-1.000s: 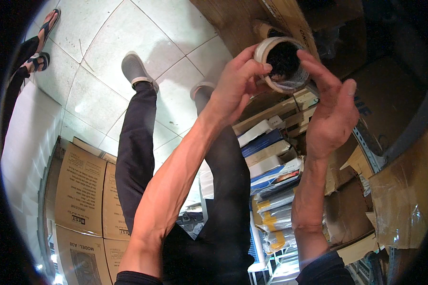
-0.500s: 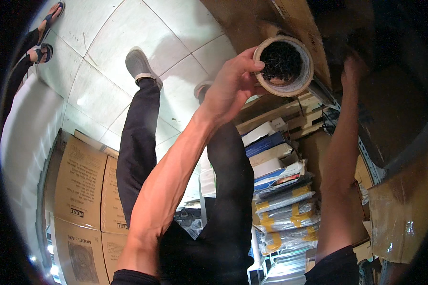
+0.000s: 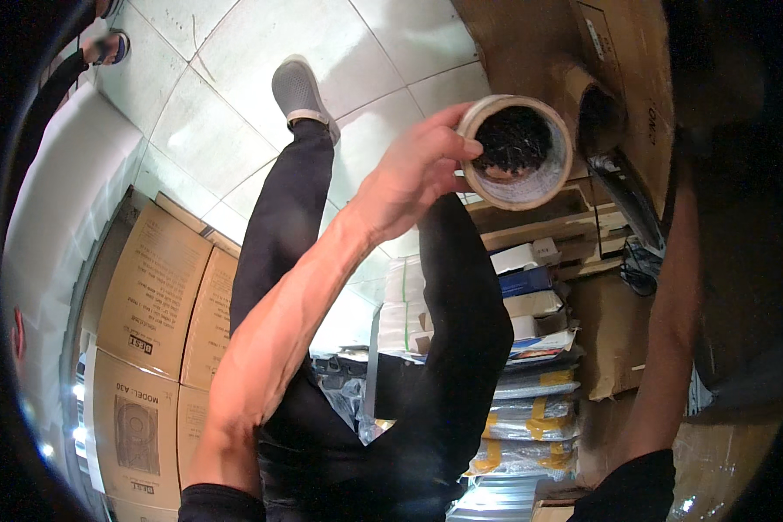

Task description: The person retrieves small fasteners from a container on a shelf, then walks to a work area and places the fasteners onto black upholstered seat panels. Another person assists by holding and aligning the panels while the camera wearer positions the fasteners.

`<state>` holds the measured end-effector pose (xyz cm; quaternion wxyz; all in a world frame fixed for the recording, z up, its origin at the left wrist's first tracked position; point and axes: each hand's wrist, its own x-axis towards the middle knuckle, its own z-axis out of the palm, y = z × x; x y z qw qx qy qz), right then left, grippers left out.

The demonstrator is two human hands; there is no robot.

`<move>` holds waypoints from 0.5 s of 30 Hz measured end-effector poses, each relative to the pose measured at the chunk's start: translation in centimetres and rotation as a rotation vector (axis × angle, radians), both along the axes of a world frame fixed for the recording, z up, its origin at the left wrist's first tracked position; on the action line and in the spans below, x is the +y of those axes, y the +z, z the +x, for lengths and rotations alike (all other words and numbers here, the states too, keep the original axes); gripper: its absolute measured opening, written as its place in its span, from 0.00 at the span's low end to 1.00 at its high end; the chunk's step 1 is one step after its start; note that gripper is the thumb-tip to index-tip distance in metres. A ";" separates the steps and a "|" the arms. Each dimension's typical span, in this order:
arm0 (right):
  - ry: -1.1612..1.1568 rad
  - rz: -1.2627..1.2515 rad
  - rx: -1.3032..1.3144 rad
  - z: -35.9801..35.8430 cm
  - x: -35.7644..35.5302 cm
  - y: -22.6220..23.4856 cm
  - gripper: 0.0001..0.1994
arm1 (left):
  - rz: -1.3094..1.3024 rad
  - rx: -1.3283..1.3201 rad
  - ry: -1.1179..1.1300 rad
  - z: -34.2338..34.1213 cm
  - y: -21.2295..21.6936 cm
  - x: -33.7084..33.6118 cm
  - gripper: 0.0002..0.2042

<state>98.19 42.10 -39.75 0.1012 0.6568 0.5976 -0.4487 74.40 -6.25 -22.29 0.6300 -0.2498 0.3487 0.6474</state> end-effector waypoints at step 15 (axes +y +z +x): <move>0.002 -0.030 -0.013 0.0 -0.8 -0.3 0.18 | -0.018 0.020 0.091 0.9 -1.8 -0.4 0.29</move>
